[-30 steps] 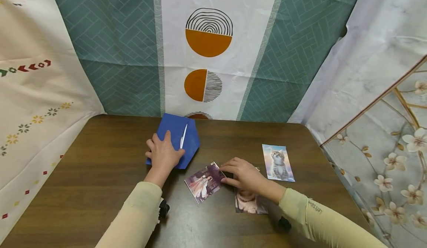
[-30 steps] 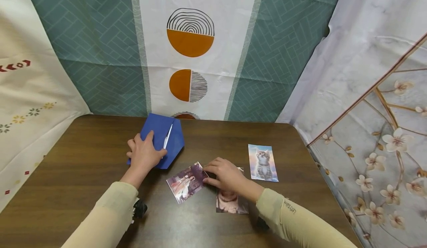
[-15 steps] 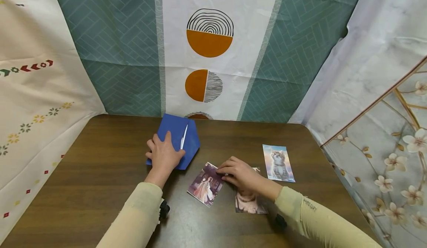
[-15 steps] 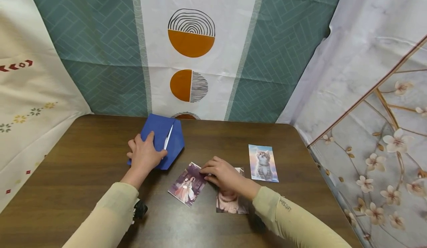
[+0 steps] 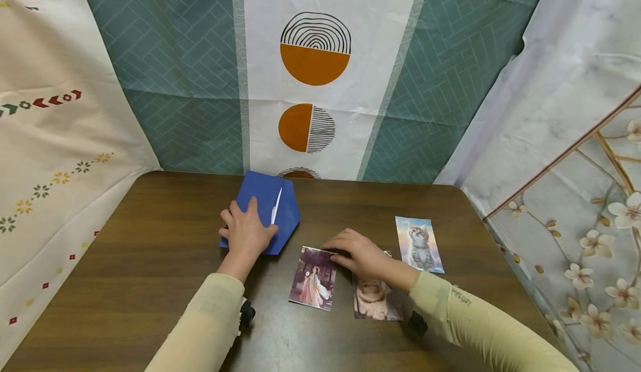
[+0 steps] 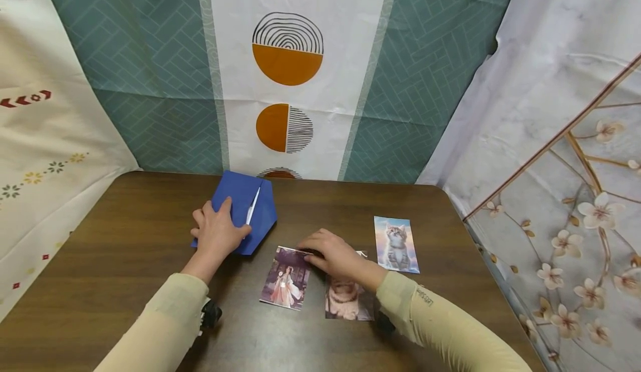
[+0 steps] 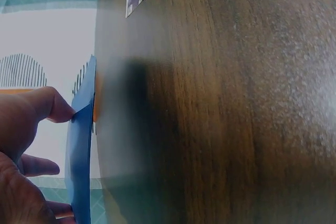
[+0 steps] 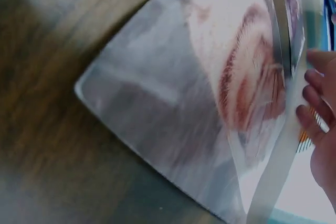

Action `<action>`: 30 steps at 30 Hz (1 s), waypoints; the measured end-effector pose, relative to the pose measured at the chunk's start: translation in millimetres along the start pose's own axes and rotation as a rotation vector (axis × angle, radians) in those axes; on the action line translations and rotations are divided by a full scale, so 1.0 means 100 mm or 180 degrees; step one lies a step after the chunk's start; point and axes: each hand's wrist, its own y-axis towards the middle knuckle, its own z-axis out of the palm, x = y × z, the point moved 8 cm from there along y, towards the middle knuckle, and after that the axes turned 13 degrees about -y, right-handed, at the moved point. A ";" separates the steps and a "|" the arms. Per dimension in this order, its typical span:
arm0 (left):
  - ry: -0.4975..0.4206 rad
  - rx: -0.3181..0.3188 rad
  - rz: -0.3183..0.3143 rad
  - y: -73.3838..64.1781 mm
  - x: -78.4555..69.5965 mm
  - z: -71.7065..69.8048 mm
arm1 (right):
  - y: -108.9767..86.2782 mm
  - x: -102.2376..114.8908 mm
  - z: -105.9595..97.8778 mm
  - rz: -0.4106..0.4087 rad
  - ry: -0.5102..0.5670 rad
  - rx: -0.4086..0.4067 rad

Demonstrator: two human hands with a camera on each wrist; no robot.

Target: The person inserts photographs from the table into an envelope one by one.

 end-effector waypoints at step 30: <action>0.0004 -0.0021 0.0006 0.02 -0.01 -0.01 | -0.03 -0.16 0.09 0.0863 0.0530 0.0206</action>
